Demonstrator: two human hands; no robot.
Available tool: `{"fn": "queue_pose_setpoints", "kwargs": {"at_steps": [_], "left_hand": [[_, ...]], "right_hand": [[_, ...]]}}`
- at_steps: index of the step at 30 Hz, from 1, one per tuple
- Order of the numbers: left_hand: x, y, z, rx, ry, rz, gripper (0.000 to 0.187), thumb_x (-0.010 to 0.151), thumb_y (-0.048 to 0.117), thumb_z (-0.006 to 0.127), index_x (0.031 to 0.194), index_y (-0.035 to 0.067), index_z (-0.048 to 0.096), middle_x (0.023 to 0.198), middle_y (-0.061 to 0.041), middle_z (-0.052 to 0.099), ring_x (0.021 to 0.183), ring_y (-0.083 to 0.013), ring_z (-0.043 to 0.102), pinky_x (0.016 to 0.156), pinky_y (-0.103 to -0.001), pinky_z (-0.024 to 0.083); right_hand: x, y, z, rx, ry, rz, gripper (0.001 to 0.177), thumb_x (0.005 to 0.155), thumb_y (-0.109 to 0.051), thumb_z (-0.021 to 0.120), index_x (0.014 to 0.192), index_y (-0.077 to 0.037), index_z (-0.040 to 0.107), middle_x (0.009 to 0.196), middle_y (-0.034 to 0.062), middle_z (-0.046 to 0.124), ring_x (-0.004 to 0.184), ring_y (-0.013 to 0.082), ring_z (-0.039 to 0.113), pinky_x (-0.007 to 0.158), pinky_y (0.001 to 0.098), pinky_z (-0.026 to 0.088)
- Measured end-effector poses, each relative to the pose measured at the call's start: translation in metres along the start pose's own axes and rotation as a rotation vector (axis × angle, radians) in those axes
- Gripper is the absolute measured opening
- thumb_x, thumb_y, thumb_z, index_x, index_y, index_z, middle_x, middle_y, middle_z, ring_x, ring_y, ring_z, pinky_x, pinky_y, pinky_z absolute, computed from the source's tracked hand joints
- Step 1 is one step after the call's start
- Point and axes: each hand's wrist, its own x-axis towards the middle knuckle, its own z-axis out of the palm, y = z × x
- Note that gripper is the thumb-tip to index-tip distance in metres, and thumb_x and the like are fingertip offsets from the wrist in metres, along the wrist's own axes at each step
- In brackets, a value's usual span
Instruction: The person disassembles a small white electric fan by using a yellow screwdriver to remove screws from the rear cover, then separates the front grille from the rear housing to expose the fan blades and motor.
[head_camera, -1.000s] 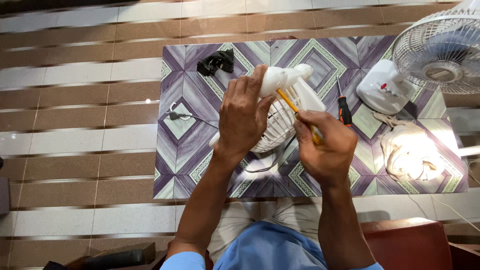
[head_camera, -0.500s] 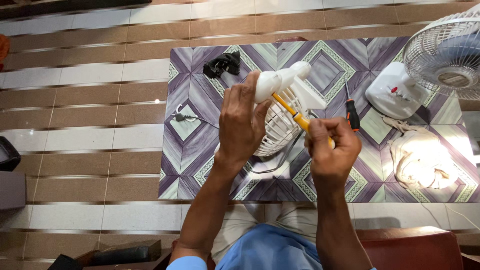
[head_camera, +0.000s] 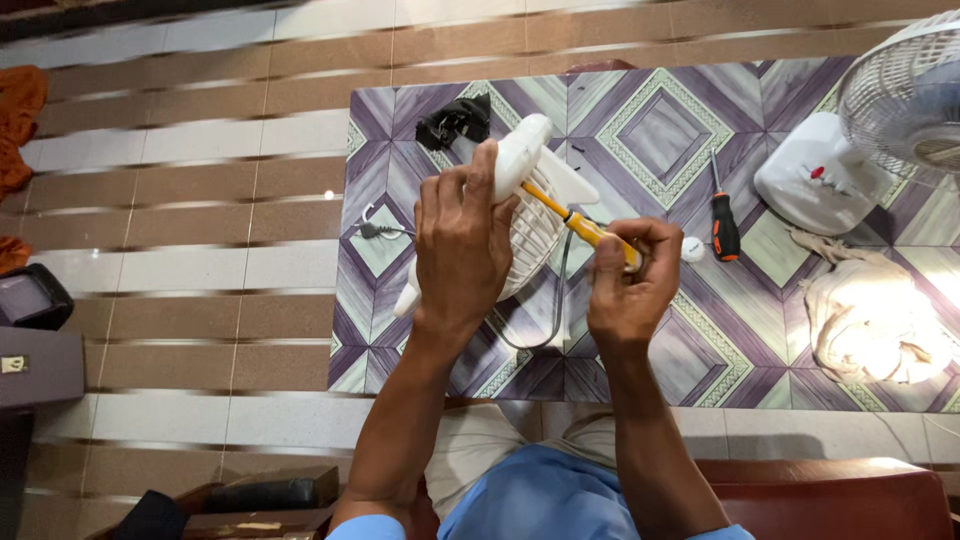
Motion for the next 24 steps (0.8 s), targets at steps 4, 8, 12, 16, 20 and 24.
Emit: {"fn": "queue_pose_setpoints", "kwargs": {"at_steps": [4,8,12,16,20,24], "left_hand": [[0.003,-0.001,0.002,0.008,-0.007,-0.009,0.06,0.1,0.017,0.072,0.153,0.005,0.045,0.117,-0.018,0.063,0.105,-0.0341,0.06,0.09,-0.051,0.051],[0.004,0.008,0.005,0.048,-0.017,0.01,0.061,0.098,0.019,0.073,0.151,0.006,0.045,0.115,-0.018,0.063,0.104,-0.0345,0.06,0.09,-0.051,0.051],[0.006,0.017,0.011,0.07,-0.026,0.016,0.06,0.097,0.019,0.074,0.15,0.007,0.047,0.115,-0.016,0.063,0.105,-0.0343,0.06,0.089,-0.051,0.05],[0.009,0.021,0.013,0.082,-0.061,0.013,0.06,0.096,0.019,0.075,0.149,0.008,0.048,0.114,-0.015,0.063,0.103,-0.0344,0.059,0.087,-0.051,0.05],[0.011,0.025,0.015,0.099,-0.067,0.042,0.064,0.092,0.019,0.076,0.149,0.008,0.047,0.115,-0.016,0.062,0.103,-0.0344,0.059,0.086,-0.05,0.05],[0.011,0.027,0.021,0.089,-0.08,0.037,0.062,0.094,0.019,0.077,0.148,0.011,0.048,0.115,-0.015,0.064,0.103,-0.0341,0.06,0.087,-0.051,0.05]], "right_hand": [[0.0,0.007,0.001,0.165,0.017,0.147,0.028,0.112,-0.023,0.06,0.122,0.0,0.046,0.095,0.0093,0.049,0.077,0.0126,0.045,0.062,0.0247,0.042],[0.011,0.007,-0.013,0.233,0.103,0.551,0.023,0.107,-0.024,0.056,0.118,-0.005,0.051,0.085,0.0099,0.056,0.055,0.0095,0.045,0.044,0.0229,0.035],[0.002,0.005,-0.018,0.054,0.009,0.013,0.022,0.116,-0.011,0.062,0.121,-0.001,0.043,0.107,0.0141,0.054,0.082,0.0136,0.052,0.068,0.0297,0.048],[0.006,0.01,-0.021,0.247,0.044,0.3,0.024,0.107,-0.02,0.057,0.121,-0.003,0.045,0.098,0.0075,0.052,0.066,0.0075,0.052,0.055,0.0212,0.047],[0.009,0.009,-0.03,0.247,0.097,0.435,0.028,0.108,-0.024,0.06,0.121,-0.004,0.045,0.09,0.0134,0.055,0.057,0.008,0.048,0.047,0.0207,0.04],[0.002,0.011,-0.029,0.04,-0.01,-0.138,0.03,0.116,-0.014,0.064,0.125,0.002,0.04,0.11,0.0158,0.053,0.089,0.0142,0.051,0.071,0.0339,0.048]]}}
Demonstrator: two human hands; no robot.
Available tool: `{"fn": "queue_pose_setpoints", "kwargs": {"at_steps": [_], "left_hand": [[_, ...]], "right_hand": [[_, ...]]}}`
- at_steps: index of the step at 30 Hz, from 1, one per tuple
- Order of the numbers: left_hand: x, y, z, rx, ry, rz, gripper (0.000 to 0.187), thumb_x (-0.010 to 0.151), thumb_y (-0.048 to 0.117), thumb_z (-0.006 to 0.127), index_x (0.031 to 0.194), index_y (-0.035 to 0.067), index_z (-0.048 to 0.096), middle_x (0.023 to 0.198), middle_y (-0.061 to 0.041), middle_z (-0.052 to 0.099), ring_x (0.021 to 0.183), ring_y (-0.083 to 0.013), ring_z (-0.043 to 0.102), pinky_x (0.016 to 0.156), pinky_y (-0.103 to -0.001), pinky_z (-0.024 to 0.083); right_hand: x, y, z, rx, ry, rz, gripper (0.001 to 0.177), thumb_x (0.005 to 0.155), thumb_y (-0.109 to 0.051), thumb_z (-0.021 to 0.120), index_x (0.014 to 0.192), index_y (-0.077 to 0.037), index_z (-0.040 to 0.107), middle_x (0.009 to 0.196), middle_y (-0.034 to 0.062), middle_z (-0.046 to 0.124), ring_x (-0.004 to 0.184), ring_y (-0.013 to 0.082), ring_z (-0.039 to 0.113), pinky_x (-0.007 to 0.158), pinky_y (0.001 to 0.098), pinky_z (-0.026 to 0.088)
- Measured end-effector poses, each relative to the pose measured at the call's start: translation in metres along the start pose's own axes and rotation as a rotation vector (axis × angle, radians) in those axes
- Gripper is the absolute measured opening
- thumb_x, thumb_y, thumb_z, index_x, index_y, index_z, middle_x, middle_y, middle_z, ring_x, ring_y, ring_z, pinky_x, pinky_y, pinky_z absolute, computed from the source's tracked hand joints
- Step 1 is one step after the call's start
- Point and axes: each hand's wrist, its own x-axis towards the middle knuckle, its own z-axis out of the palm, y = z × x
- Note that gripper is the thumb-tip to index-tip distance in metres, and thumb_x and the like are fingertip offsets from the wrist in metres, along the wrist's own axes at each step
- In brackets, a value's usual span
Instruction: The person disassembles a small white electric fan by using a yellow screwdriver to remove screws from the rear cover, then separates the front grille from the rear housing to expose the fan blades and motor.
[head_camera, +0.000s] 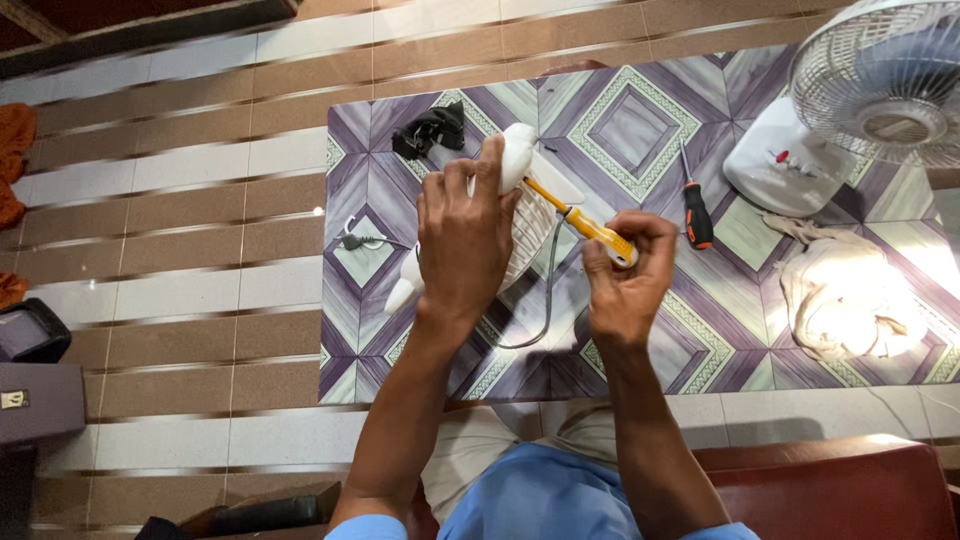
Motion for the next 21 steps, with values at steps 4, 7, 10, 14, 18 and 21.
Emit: {"fn": "queue_pose_setpoints", "kwargs": {"at_steps": [4,7,10,14,18,21], "left_hand": [[0.008,0.0,0.007,0.011,-0.087,0.014,0.063,0.094,0.021,0.075,0.15,0.01,0.047,0.116,-0.017,0.064,0.102,-0.0335,0.06,0.087,-0.051,0.051],[0.012,-0.002,0.012,-0.005,-0.155,0.056,0.062,0.097,0.022,0.071,0.152,0.011,0.045,0.119,-0.019,0.063,0.104,-0.0343,0.06,0.087,-0.051,0.05],[0.017,-0.002,0.017,-0.016,-0.201,0.061,0.061,0.099,0.02,0.067,0.154,0.011,0.044,0.12,-0.02,0.062,0.105,-0.0351,0.06,0.088,-0.052,0.049],[0.025,0.004,0.026,-0.018,-0.225,0.109,0.062,0.097,0.019,0.067,0.154,0.011,0.043,0.118,-0.021,0.061,0.106,-0.0351,0.059,0.091,-0.053,0.048],[0.028,0.01,0.035,0.006,-0.288,0.077,0.059,0.096,0.019,0.066,0.151,0.013,0.047,0.117,-0.019,0.062,0.106,-0.0356,0.059,0.088,-0.053,0.046],[0.028,0.011,0.045,0.039,-0.274,0.099,0.055,0.097,0.02,0.066,0.149,0.014,0.049,0.116,-0.018,0.063,0.107,-0.0349,0.059,0.089,-0.054,0.046]], "right_hand": [[0.007,0.011,-0.003,0.376,0.237,0.686,0.02,0.108,-0.023,0.052,0.115,-0.004,0.048,0.093,0.0086,0.055,0.054,0.0081,0.049,0.042,0.0221,0.039],[0.003,0.019,-0.016,0.369,0.168,0.588,0.021,0.111,-0.021,0.057,0.118,-0.004,0.047,0.091,0.0136,0.053,0.056,0.0083,0.046,0.046,0.0217,0.038],[-0.008,0.025,-0.018,0.23,0.12,0.279,0.026,0.112,-0.012,0.062,0.124,-0.004,0.041,0.108,0.0103,0.054,0.074,0.0129,0.052,0.064,0.0288,0.046],[-0.005,0.042,-0.025,0.434,0.173,0.617,0.028,0.108,-0.027,0.054,0.123,-0.004,0.046,0.095,0.0124,0.059,0.064,0.0132,0.053,0.051,0.025,0.039],[-0.01,0.056,-0.036,0.435,0.296,0.792,0.025,0.102,-0.013,0.063,0.119,-0.008,0.046,0.085,0.0122,0.059,0.056,0.01,0.05,0.044,0.0202,0.034],[-0.022,0.07,-0.03,0.377,0.278,0.447,0.032,0.102,-0.006,0.069,0.119,-0.007,0.042,0.101,0.0077,0.063,0.068,0.0116,0.055,0.055,0.0249,0.045]]}}
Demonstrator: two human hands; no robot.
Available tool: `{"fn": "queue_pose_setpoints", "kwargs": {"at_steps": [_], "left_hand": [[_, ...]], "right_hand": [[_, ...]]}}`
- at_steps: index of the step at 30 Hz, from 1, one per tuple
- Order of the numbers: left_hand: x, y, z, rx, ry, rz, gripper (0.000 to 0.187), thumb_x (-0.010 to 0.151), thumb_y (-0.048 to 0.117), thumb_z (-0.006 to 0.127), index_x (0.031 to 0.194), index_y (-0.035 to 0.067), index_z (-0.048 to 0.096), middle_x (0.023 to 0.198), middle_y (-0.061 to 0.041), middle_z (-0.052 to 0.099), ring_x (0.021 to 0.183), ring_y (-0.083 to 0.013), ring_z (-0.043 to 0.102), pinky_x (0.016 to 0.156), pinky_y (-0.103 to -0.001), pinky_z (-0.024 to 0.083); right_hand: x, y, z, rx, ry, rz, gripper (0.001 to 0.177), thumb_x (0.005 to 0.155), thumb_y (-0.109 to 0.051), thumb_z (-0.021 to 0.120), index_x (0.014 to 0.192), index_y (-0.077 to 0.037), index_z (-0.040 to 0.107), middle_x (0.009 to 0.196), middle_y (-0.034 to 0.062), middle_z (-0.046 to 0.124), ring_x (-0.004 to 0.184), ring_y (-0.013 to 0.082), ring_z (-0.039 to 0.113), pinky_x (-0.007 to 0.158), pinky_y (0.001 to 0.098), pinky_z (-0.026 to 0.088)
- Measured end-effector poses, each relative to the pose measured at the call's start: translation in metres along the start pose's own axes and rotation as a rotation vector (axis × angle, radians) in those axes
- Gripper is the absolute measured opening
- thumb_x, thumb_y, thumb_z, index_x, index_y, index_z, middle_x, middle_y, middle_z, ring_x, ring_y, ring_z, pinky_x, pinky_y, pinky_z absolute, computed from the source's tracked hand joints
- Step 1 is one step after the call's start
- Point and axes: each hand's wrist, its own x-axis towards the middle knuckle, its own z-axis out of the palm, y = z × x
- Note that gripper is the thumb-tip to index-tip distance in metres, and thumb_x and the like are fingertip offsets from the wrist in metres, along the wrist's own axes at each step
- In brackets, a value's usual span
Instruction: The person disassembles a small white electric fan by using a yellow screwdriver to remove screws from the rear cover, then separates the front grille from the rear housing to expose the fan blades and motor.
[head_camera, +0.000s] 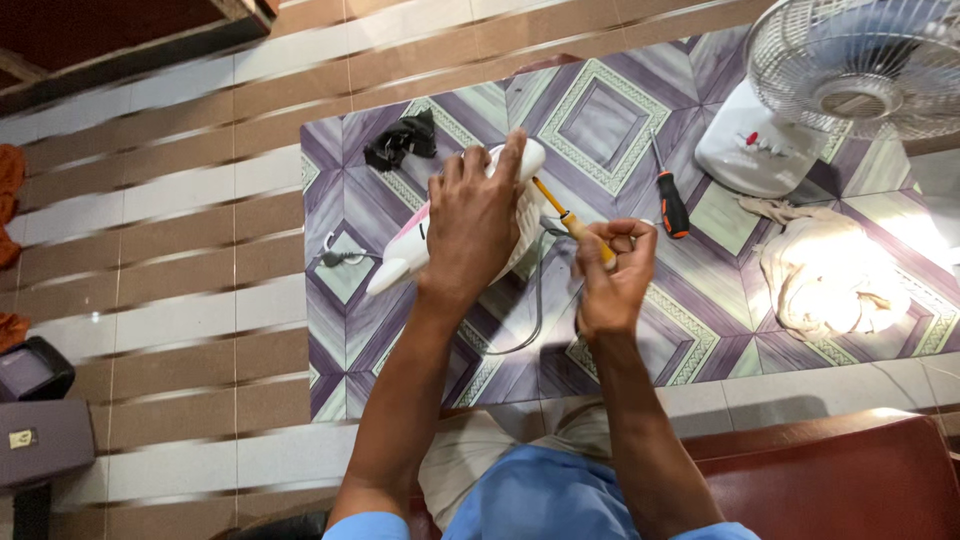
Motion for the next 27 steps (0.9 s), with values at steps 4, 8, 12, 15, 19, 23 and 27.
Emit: {"fn": "queue_pose_setpoints", "kwargs": {"at_steps": [4,8,12,15,19,23,27], "left_hand": [[0.01,0.003,0.017,0.145,-0.016,0.025,0.059,0.089,0.014,0.066,0.146,0.011,0.052,0.109,-0.018,0.065,0.102,-0.0347,0.061,0.089,-0.052,0.047],[0.014,-0.003,0.024,0.147,-0.015,0.044,0.062,0.083,0.007,0.066,0.144,0.012,0.055,0.106,-0.017,0.068,0.099,-0.0335,0.062,0.085,-0.05,0.047],[0.017,-0.009,0.025,0.2,0.014,0.086,0.056,0.085,0.01,0.066,0.14,0.009,0.056,0.102,-0.017,0.068,0.096,-0.0331,0.063,0.081,-0.05,0.047],[0.019,-0.014,0.026,0.284,0.031,0.117,0.056,0.084,0.01,0.065,0.139,0.005,0.056,0.099,-0.017,0.069,0.094,-0.032,0.063,0.081,-0.049,0.048],[0.018,-0.018,0.024,0.347,0.026,0.173,0.055,0.086,0.01,0.064,0.139,0.0,0.055,0.101,-0.018,0.069,0.094,-0.0312,0.064,0.079,-0.047,0.049],[0.01,-0.026,0.009,0.375,0.018,0.207,0.058,0.088,0.008,0.062,0.144,-0.002,0.052,0.105,-0.018,0.069,0.096,-0.0305,0.064,0.081,-0.045,0.05],[-0.011,-0.032,-0.01,0.264,0.114,0.175,0.057,0.093,0.01,0.063,0.146,-0.003,0.049,0.111,-0.018,0.068,0.102,-0.0314,0.063,0.086,-0.046,0.05]], "right_hand": [[0.007,0.017,-0.011,0.177,-0.003,0.188,0.027,0.106,-0.014,0.065,0.124,-0.005,0.047,0.105,0.0096,0.061,0.078,0.0131,0.057,0.065,0.0262,0.048],[0.019,0.024,-0.017,0.282,0.049,0.57,0.024,0.101,-0.022,0.06,0.117,-0.008,0.05,0.087,0.0145,0.062,0.06,0.0133,0.056,0.045,0.0221,0.04],[0.015,0.033,0.002,0.178,0.044,0.097,0.026,0.105,-0.006,0.066,0.122,-0.008,0.046,0.103,0.0068,0.062,0.078,0.013,0.058,0.063,0.0248,0.047],[0.015,0.029,0.012,0.295,0.175,0.27,0.03,0.097,0.0,0.065,0.12,-0.007,0.048,0.103,0.0021,0.063,0.078,0.0089,0.061,0.067,0.0227,0.053],[0.017,0.017,0.014,0.214,0.166,0.414,0.021,0.104,-0.024,0.058,0.113,-0.008,0.05,0.087,0.0129,0.059,0.058,0.0118,0.053,0.042,0.0217,0.038],[0.002,0.009,0.023,0.036,-0.012,0.051,0.023,0.11,-0.02,0.064,0.12,-0.008,0.047,0.099,0.0086,0.058,0.067,0.0105,0.05,0.054,0.0249,0.041],[-0.014,-0.001,0.036,0.139,0.003,0.272,0.021,0.104,-0.018,0.06,0.115,-0.008,0.045,0.095,0.0007,0.056,0.065,0.0091,0.055,0.045,0.0207,0.038]]}}
